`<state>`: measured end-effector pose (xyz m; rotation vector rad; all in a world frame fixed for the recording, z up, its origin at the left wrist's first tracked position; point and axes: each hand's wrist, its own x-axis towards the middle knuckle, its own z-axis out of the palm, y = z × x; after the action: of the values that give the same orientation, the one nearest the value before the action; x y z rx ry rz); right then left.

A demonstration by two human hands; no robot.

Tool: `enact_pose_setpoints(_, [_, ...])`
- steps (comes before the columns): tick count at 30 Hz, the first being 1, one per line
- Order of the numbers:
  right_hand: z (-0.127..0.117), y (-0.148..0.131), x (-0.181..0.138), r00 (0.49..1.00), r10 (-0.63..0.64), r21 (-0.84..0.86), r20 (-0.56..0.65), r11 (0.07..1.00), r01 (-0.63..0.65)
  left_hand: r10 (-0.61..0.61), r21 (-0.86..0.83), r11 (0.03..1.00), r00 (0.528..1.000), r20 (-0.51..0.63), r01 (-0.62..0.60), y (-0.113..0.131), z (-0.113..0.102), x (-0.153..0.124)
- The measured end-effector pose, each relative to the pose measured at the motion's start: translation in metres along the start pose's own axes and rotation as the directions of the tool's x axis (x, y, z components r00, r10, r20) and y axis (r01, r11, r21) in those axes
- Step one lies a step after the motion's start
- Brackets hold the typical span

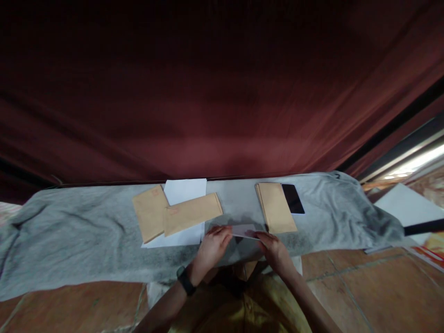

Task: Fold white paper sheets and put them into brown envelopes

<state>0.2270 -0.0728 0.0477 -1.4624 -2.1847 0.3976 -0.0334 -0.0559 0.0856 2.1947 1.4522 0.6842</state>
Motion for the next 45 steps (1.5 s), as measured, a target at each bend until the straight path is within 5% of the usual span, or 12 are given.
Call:
enact_pose_setpoints(6, [-0.002,0.003,0.022,0.951,0.301,0.325,-0.064,0.908,-0.266,-0.381,-0.560,0.788,0.918,-0.114,0.257,-0.017,0.010,0.013])
enact_pose_setpoints(10, [0.018,0.004,0.035,0.931,0.336,0.209,-0.141,0.930,-0.304,-0.491,-0.697,0.646,0.869,-0.066,0.312,-0.033,0.041,0.009])
enact_pose_setpoints(15, [0.039,0.004,0.042,0.928,0.308,-0.120,-0.209,0.934,-0.337,-0.470,-0.532,0.781,0.869,-0.155,0.327,-0.039,0.060,0.002])
enact_pose_setpoints(21, [0.045,0.001,0.044,0.922,0.260,-0.268,-0.287,0.902,-0.338,-0.317,-0.230,0.939,0.905,-0.283,0.257,-0.030,0.064,0.011])
enact_pose_setpoints(27, [0.059,-0.009,0.015,0.983,-0.030,-0.251,-0.181,0.968,-0.017,-0.312,-0.009,0.948,0.927,-0.208,0.317,-0.023,0.064,0.008])
enact_pose_setpoints(31, [0.072,-0.015,-0.005,0.986,-0.017,-0.338,-0.163,0.940,-0.040,-0.314,0.224,0.909,0.932,-0.183,0.350,-0.011,0.060,0.006])
enact_pose_setpoints(35, [0.075,-0.020,-0.011,0.987,0.003,-0.398,-0.158,0.915,-0.066,-0.085,0.250,0.963,0.993,-0.086,0.104,0.013,0.076,0.017])
enact_pose_setpoints(38, [0.073,-0.023,-0.013,0.991,-0.030,-0.423,-0.129,0.906,-0.028,0.082,0.195,0.977,0.996,0.045,-0.090,0.027,0.098,0.030])
enact_pose_setpoints(45, [0.070,-0.020,-0.021,0.992,-0.041,-0.428,-0.116,0.904,-0.013,0.066,0.296,0.952,0.997,0.048,-0.078,0.016,0.112,0.034])
